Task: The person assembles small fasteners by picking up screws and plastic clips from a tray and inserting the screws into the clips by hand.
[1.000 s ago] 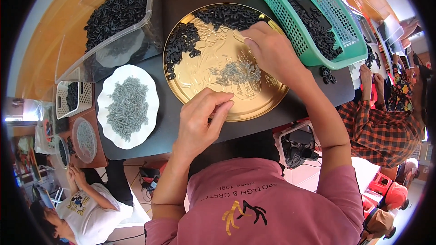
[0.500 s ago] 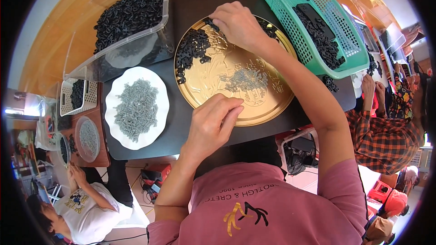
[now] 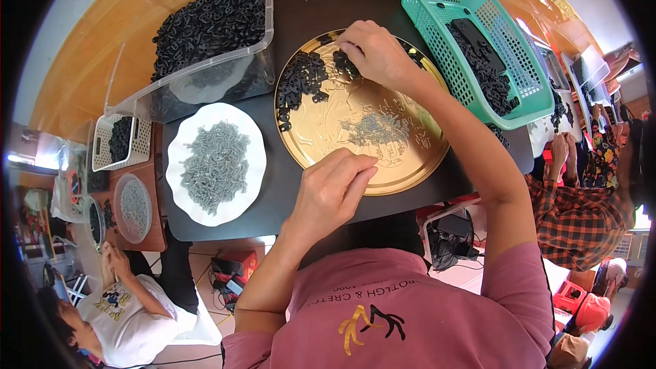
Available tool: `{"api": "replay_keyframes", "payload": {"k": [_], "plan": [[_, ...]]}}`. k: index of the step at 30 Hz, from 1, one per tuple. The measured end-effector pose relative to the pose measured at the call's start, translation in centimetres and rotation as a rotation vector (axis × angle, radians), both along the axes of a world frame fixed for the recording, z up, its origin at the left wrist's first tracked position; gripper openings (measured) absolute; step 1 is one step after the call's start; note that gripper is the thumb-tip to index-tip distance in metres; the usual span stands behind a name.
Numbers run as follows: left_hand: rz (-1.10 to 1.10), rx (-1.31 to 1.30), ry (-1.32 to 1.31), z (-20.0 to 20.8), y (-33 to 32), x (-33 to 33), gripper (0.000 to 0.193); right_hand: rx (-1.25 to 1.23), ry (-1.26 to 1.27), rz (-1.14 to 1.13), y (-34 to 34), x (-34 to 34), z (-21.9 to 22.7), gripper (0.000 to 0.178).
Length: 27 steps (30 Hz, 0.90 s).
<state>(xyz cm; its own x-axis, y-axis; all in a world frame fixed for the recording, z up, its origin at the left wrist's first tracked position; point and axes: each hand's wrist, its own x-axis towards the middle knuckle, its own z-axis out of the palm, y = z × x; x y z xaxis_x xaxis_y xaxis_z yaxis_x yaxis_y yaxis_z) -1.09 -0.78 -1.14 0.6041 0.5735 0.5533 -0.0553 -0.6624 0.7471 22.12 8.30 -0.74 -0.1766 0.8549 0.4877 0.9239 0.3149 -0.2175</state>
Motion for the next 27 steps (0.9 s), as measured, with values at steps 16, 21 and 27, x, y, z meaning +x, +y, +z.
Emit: {"api": "replay_keyframes", "payload": {"k": [16,21,27], "plan": [[-0.001,-0.019,0.008,0.2,-0.1,0.0,0.011,-0.209,-0.019,-0.003,2.0,0.8,0.0,0.022],[-0.011,-0.022,0.003,0.2,-0.2,0.2,0.011,-0.022,0.165,-0.159,1.4,1.8,1.4,0.022],[-0.018,0.008,0.011,-0.1,0.0,0.2,0.011,-0.083,0.004,-0.299,1.3,2.4,-0.4,0.029]]}}
